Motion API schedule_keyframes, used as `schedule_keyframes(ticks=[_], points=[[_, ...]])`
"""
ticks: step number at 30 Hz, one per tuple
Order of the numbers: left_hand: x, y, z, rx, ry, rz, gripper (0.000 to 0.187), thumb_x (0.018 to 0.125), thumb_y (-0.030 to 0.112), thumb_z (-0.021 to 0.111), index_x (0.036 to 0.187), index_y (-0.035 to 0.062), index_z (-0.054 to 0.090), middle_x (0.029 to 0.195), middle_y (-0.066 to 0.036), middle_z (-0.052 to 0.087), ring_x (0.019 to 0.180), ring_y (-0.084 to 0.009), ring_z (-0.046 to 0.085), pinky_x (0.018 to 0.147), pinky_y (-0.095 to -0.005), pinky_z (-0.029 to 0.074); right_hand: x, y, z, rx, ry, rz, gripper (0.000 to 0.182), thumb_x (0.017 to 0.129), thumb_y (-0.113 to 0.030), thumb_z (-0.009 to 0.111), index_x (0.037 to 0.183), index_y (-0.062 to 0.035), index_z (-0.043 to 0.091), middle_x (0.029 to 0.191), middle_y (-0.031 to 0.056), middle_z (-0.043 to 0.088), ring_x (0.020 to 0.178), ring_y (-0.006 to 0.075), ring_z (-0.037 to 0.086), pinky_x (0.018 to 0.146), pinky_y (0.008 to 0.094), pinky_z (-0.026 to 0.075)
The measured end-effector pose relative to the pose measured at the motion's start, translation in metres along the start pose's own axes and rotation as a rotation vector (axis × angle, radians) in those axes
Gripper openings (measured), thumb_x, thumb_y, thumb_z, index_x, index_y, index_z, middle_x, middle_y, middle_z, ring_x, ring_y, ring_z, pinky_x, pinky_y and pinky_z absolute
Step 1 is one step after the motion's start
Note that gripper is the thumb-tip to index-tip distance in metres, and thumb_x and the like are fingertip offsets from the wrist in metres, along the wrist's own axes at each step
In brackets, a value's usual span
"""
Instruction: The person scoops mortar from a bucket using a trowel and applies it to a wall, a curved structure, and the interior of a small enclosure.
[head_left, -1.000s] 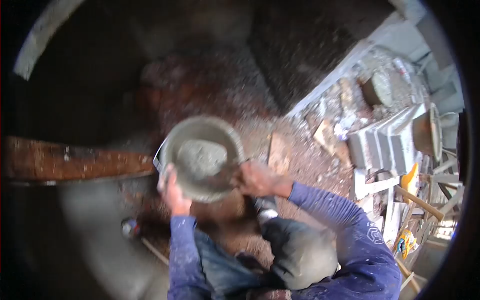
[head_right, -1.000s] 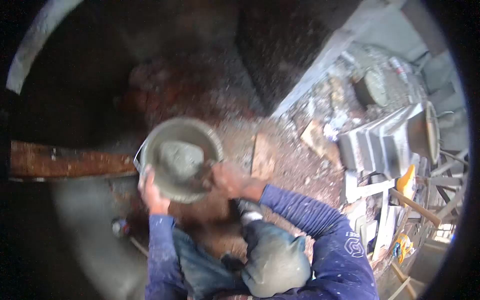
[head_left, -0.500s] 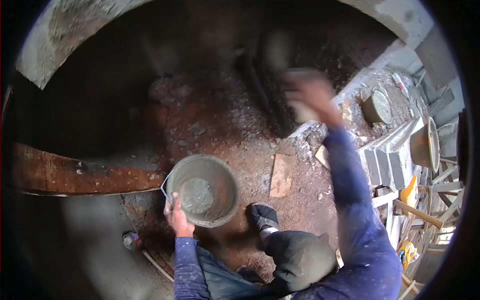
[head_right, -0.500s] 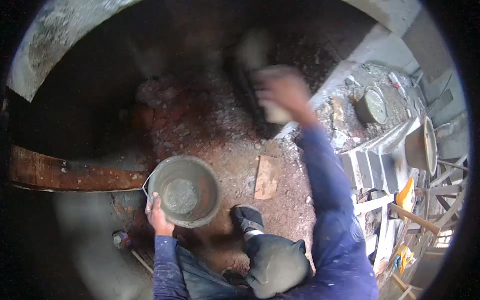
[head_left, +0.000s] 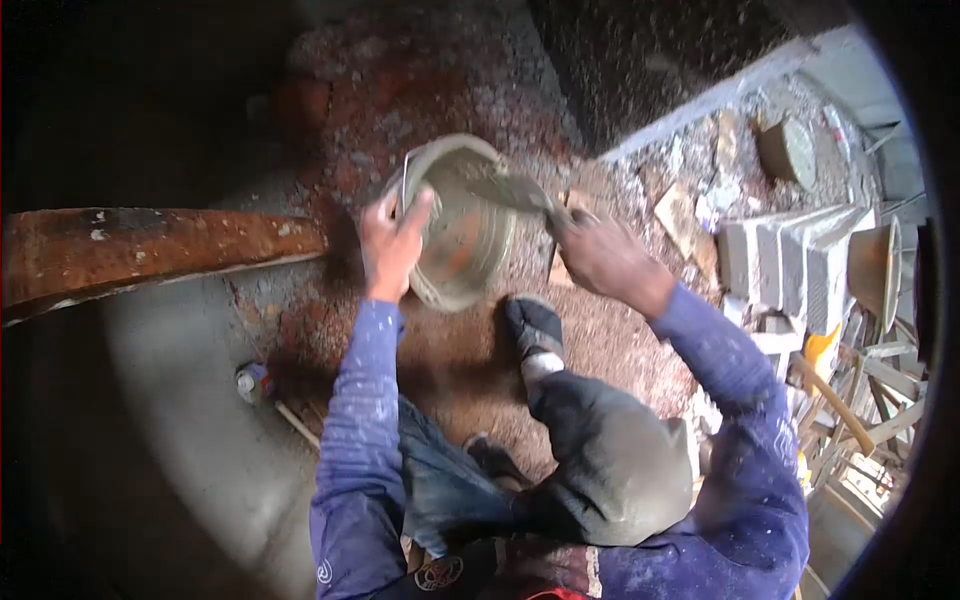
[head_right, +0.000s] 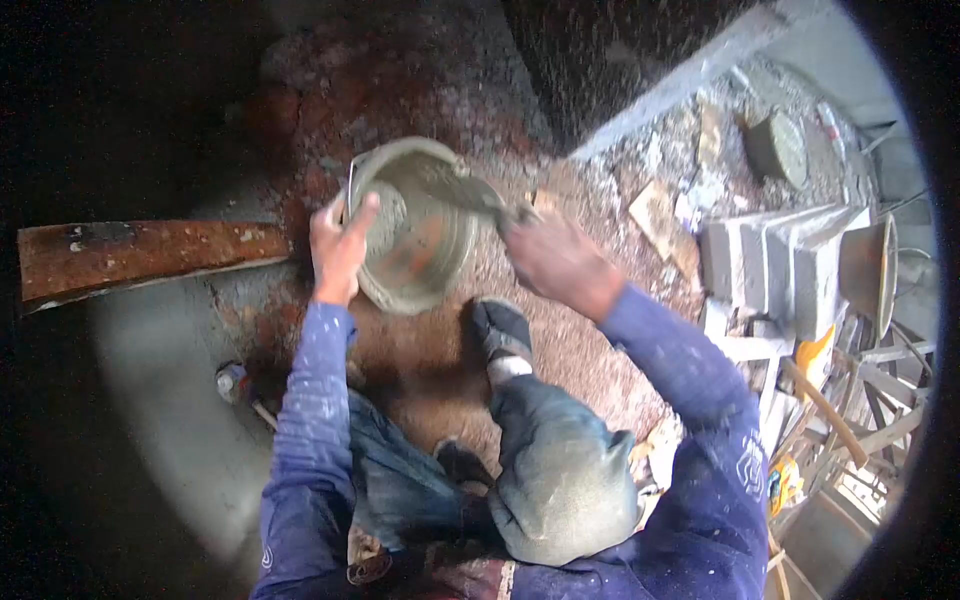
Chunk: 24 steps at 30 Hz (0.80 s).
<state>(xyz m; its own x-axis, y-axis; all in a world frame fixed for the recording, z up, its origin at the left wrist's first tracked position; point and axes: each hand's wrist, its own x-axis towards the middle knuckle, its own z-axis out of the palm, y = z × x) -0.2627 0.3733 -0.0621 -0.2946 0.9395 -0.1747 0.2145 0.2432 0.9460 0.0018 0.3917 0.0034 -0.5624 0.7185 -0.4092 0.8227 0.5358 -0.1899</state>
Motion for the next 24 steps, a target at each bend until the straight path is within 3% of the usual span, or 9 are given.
schedule_keyframes(ticks=[1,3,5,9,12,14,18,21,24], points=[[0.008,0.005,0.000,0.003,-0.021,-0.054,0.042,0.084,0.032,0.073,0.111,0.0000,0.067,0.095,-0.004,0.068,0.086,-0.0104,0.057,0.081,-0.0281,0.046,0.024,-0.016,-0.008,-0.034,-0.158,0.135,0.040,0.097,-0.012,0.039,0.130,0.0092,0.041,0.091,0.0158,0.056,0.070,0.0242,0.058,0.058,0.0375,0.052],[0.014,0.012,-0.001,-0.022,-0.065,-0.052,0.043,0.084,0.033,0.073,0.111,0.0008,0.067,0.095,-0.004,0.068,0.086,-0.0104,0.058,0.081,-0.0280,0.046,0.063,-0.022,0.040,-0.373,0.319,-0.024,0.038,0.098,-0.014,0.038,0.126,0.0115,0.042,0.092,0.0135,0.056,0.073,0.0221,0.058,0.052,0.0352,0.050],[0.016,0.016,-0.002,-0.052,-0.109,-0.043,0.043,0.084,0.034,0.073,0.112,0.0016,0.067,0.095,-0.004,0.068,0.086,-0.0103,0.058,0.081,-0.0279,0.046,0.099,-0.033,0.065,-0.630,0.186,-0.034,0.036,0.098,-0.015,0.039,0.121,0.0117,0.044,0.092,0.0125,0.057,0.072,0.0211,0.057,0.049,0.0323,0.048],[0.022,0.003,-0.009,-0.090,-0.113,-0.074,0.043,0.086,0.033,0.070,0.113,0.0006,0.067,0.093,-0.007,0.070,0.084,-0.0117,0.059,0.081,-0.0293,0.047,0.086,-0.069,0.101,-0.546,0.087,-0.028,0.026,0.094,-0.016,0.045,0.103,0.0035,0.060,0.084,0.0094,0.060,0.070,0.0210,0.059,0.048,0.0299,0.047],[0.018,0.006,-0.005,0.102,-0.196,0.134,0.045,0.084,0.039,0.069,0.109,0.0016,0.068,0.094,-0.011,0.071,0.082,-0.0181,0.064,0.079,-0.0338,0.049,0.069,-0.070,0.125,-0.403,-0.036,-0.210,0.023,0.092,-0.019,0.048,0.096,-0.0029,0.064,0.080,0.0065,0.061,0.069,0.0224,0.063,0.047,0.0378,0.049],[0.009,0.000,0.001,0.124,-0.182,0.136,0.044,0.085,0.038,0.070,0.108,0.0006,0.068,0.091,-0.007,0.070,0.081,-0.0141,0.061,0.077,-0.0314,0.048,0.061,-0.081,0.106,0.198,-0.234,-0.114,0.023,0.091,-0.021,0.050,0.096,-0.0034,0.063,0.083,0.0087,0.065,0.073,0.0264,0.066,0.051,0.0454,0.052],[0.004,0.000,-0.003,0.105,-0.133,0.165,0.041,0.087,0.034,0.069,0.107,-0.0014,0.067,0.088,-0.003,0.067,0.079,-0.0092,0.055,0.075,-0.0282,0.046,0.059,-0.071,0.100,0.321,-0.219,-0.173,0.021,0.090,-0.018,0.053,0.099,-0.0001,0.060,0.090,0.0180,0.066,0.080,0.0318,0.068,0.060,0.0457,0.054],[0.006,-0.022,-0.012,0.126,-0.042,0.192,0.038,0.088,0.032,0.069,0.106,-0.0010,0.068,0.090,-0.002,0.066,0.081,-0.0082,0.054,0.076,-0.0263,0.045,0.045,-0.056,0.090,0.865,-0.206,-0.187,0.034,0.086,-0.014,0.060,0.117,-0.0003,0.054,0.093,0.0250,0.063,0.082,0.0323,0.066,0.072,0.0422,0.055],[0.002,-0.024,-0.021,-0.220,0.064,-0.025,0.036,0.088,0.028,0.069,0.108,-0.0014,0.067,0.092,0.000,0.065,0.081,-0.0070,0.053,0.078,-0.0254,0.045,0.043,-0.051,0.091,0.891,-0.228,-0.152,0.042,0.086,-0.022,0.060,0.122,-0.0023,0.053,0.093,0.0229,0.063,0.083,0.0355,0.064,0.076,0.0429,0.052]])
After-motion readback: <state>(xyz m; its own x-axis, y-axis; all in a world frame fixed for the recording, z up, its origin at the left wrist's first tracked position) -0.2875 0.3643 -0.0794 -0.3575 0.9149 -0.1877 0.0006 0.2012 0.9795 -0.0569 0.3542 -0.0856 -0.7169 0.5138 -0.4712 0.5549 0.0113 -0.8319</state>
